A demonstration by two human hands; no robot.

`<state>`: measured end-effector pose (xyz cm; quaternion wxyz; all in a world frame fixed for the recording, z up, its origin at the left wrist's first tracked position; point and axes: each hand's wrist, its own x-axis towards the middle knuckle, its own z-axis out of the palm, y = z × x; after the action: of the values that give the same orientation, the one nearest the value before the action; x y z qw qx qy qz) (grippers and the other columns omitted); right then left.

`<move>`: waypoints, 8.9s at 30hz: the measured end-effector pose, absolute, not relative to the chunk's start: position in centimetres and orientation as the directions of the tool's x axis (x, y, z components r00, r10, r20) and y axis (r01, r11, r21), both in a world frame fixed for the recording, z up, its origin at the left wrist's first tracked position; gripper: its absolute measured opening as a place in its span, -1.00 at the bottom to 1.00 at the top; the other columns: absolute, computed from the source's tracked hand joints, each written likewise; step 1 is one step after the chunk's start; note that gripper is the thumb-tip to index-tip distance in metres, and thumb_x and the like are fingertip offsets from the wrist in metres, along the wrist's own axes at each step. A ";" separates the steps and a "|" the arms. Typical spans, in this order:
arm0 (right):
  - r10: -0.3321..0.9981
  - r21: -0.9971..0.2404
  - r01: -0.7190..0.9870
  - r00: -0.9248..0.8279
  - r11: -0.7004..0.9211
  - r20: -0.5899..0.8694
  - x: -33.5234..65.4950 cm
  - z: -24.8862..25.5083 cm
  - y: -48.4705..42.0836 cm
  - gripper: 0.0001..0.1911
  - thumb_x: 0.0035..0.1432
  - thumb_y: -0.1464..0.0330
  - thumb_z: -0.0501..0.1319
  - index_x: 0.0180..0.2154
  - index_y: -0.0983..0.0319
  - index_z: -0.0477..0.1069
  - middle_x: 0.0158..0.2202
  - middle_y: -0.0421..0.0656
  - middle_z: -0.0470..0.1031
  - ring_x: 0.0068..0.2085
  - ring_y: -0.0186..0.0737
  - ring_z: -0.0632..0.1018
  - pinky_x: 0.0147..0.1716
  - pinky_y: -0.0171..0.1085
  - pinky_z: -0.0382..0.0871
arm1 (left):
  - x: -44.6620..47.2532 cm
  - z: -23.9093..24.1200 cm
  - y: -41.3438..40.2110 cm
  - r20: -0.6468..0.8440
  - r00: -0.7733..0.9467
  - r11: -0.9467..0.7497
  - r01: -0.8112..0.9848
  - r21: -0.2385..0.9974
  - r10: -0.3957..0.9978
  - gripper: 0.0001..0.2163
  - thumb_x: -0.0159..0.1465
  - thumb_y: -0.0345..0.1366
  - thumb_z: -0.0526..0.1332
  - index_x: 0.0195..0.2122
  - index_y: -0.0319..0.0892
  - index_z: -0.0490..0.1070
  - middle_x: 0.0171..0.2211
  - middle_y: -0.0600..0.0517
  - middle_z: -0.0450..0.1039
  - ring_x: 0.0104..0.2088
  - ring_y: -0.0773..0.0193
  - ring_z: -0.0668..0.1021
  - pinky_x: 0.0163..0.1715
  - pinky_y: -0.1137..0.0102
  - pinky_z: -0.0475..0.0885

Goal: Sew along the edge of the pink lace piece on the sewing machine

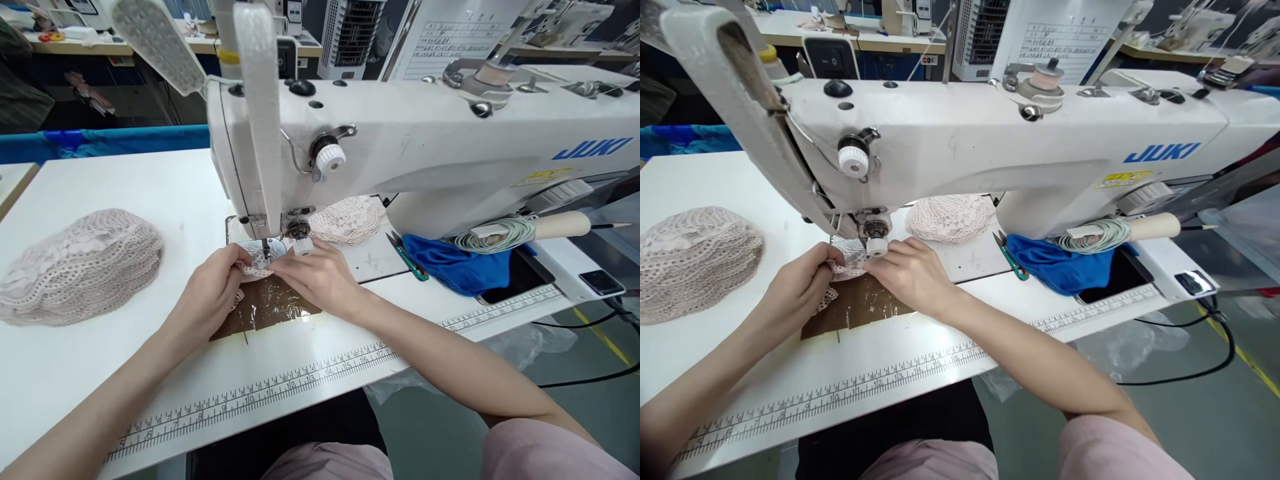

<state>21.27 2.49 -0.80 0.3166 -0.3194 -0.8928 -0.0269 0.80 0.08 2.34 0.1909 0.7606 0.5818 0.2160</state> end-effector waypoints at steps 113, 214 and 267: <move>0.531 0.123 0.665 -0.682 0.737 0.503 21.2 -1.5 2.9 -0.76 0.30 0.42 0.10 -0.27 0.29 0.56 -0.23 -0.11 0.63 -0.10 -0.16 0.53 -0.08 -0.17 0.34 | 0.3 0.0 0.4 0.397 0.679 -0.661 0.722 -0.205 0.618 -0.69 0.37 -0.21 0.09 0.06 -0.21 0.41 0.00 -0.08 0.52 0.04 0.08 0.53 0.07 0.07 0.25; 0.440 -0.045 0.489 -0.737 0.871 0.514 22.6 -0.4 2.0 -0.71 0.16 0.61 0.06 -0.26 0.30 0.53 -0.25 -0.15 0.59 -0.31 -0.25 0.47 -0.33 -0.25 0.34 | 0.0 0.3 -1.0 0.451 0.712 -0.753 0.646 -0.123 0.537 -0.72 0.30 -0.45 0.11 0.01 -0.21 0.45 -0.04 0.01 0.55 0.03 0.14 0.49 0.15 0.14 0.24; 0.526 -0.158 0.514 -0.727 0.843 0.442 22.3 -0.5 1.8 -0.65 0.15 0.60 0.06 -0.10 0.32 0.51 -0.08 -0.04 0.56 -0.11 -0.14 0.52 -0.14 -0.12 0.45 | -0.5 0.4 0.0 0.438 0.694 -0.707 0.688 -0.167 0.572 -0.74 0.28 -0.46 0.13 -0.04 -0.21 0.46 -0.07 0.01 0.57 -0.02 0.10 0.54 0.16 0.04 0.23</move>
<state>22.29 1.85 -0.52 0.2417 -0.2796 -0.9291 0.0123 -0.48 0.04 0.43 -0.1611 0.9061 0.3476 0.1797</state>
